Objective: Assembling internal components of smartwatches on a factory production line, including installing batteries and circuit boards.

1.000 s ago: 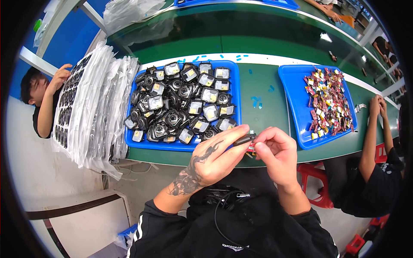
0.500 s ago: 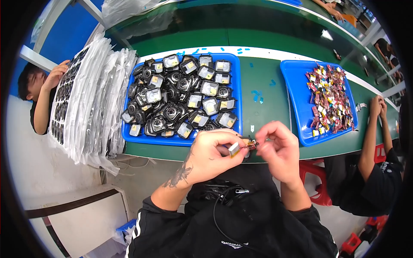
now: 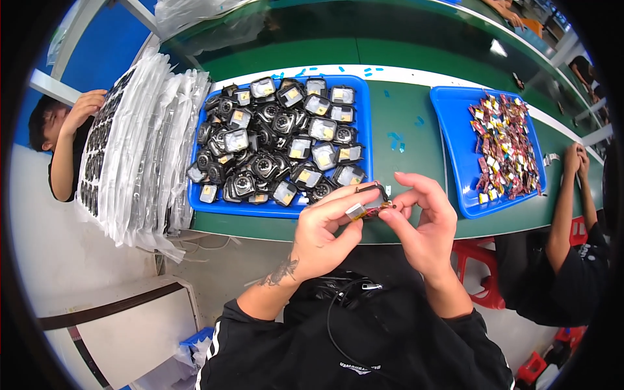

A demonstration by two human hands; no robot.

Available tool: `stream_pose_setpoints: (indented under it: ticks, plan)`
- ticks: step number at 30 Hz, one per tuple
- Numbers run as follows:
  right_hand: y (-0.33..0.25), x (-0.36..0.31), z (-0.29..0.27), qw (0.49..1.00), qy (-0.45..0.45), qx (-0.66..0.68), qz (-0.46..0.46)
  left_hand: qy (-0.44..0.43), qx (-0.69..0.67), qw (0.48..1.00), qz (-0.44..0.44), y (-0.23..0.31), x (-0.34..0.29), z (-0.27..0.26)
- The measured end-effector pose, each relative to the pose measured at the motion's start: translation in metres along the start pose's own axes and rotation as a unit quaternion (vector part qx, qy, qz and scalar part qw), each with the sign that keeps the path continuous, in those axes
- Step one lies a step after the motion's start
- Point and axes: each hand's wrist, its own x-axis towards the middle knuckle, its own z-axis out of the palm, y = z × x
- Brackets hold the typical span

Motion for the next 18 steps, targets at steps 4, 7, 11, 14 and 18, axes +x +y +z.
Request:
stream_pose_setpoints:
  ticks: [4,7,11,14,18]
  plan:
    - [0.001,0.0,-0.006,0.994,-0.028,-0.093,-0.043,-0.024,0.043,0.998,0.039,-0.011,0.004,-0.007]
    - [0.001,-0.002,-0.007,0.989,-0.009,-0.135,-0.063,-0.013,0.028,0.998,0.058,-0.008,0.005,0.001]
    - [-0.003,0.0,-0.002,0.988,0.029,-0.143,-0.06,0.018,-0.023,0.998,0.06,-0.005,0.004,0.01]
    - [0.0,0.003,0.002,0.99,0.039,-0.119,-0.057,0.019,0.016,0.998,0.055,-0.011,0.003,0.007]
    - [0.015,-0.001,0.006,0.997,-0.011,-0.077,-0.031,0.047,-0.053,0.997,0.037,-0.025,0.002,0.012]
